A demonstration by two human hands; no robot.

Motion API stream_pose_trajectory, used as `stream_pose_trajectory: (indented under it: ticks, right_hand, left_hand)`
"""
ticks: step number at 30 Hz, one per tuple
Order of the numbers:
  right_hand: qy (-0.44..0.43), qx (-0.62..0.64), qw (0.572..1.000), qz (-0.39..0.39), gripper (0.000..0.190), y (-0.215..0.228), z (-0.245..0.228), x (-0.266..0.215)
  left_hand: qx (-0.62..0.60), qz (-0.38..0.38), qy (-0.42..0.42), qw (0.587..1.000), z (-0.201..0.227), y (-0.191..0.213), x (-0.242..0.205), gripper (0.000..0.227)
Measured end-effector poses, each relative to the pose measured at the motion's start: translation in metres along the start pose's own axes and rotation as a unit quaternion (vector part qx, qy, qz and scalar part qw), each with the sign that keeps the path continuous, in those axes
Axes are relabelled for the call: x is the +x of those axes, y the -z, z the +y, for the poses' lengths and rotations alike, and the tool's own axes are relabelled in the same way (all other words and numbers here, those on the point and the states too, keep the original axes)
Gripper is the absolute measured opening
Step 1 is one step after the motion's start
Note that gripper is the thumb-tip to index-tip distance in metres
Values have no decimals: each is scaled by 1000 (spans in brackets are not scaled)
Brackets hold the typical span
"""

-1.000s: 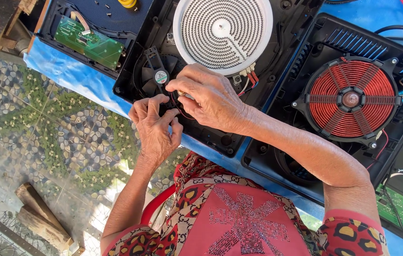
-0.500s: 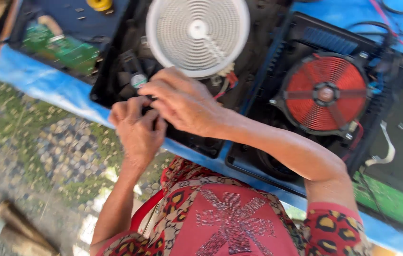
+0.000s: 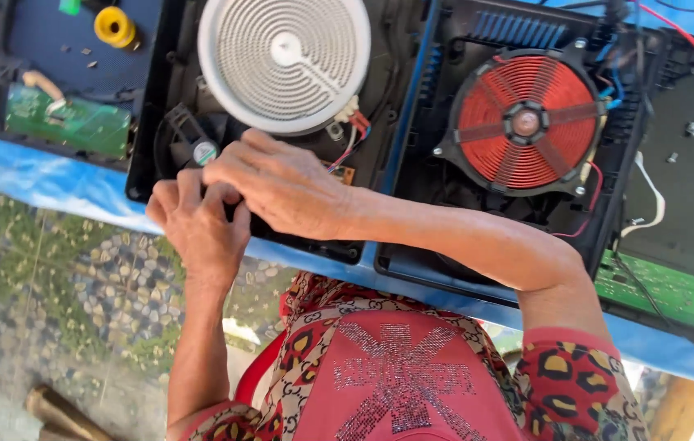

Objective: Inspecting and testing the internal components of an induction cooker using a voltage tester and manual inspection of the circuit board.

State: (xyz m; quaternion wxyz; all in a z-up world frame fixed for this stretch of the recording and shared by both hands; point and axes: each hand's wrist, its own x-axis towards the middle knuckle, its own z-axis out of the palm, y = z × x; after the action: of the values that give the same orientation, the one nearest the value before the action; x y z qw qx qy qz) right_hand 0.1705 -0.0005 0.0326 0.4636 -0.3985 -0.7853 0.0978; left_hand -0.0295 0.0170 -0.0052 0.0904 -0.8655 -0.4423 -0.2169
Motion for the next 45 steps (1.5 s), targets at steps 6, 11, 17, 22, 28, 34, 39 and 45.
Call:
stream_pose_trajectory:
  ticks: [6, 11, 17, 22, 28, 34, 39, 45]
  right_hand:
    - [-29, -17, 999, -17, 24, -4, -4, -4]
    - [-43, 14, 998, -34, 20, 7, -7, 2]
    - [-74, 52, 995, -48, 22, 10, -5, -2]
    - [-99, 78, 990, -64, 25, 22, -6, 1]
    - [-76, 137, 988, -6, 25, 35, 3, 0]
    - [-94, 162, 982, 30, 23, 68, -1, 7]
    - [-95, 93, 991, 32, 13, 94, -5, 1]
    - [-183, 173, 964, 82, 13, 115, 7, -18]
  left_hand:
    - [-5, 5, 32, 999, 4, 16, 2, 31]
    - [-19, 30, 31, 999, -1, 11, -2, 31]
    - [-44, 36, 25, 998, -10, 22, -3, 28]
    - [-81, 31, 48, 995, -16, 29, -2, 28]
    - [-28, -4, 31, 999, -20, 37, 4, 54]
    - [3, -37, 7, 999, -22, 17, 12, 77]
    - [61, -120, 33, 990, -26, -8, 7, 73]
    - [7, -95, 33, 995, -21, -4, 8, 48]
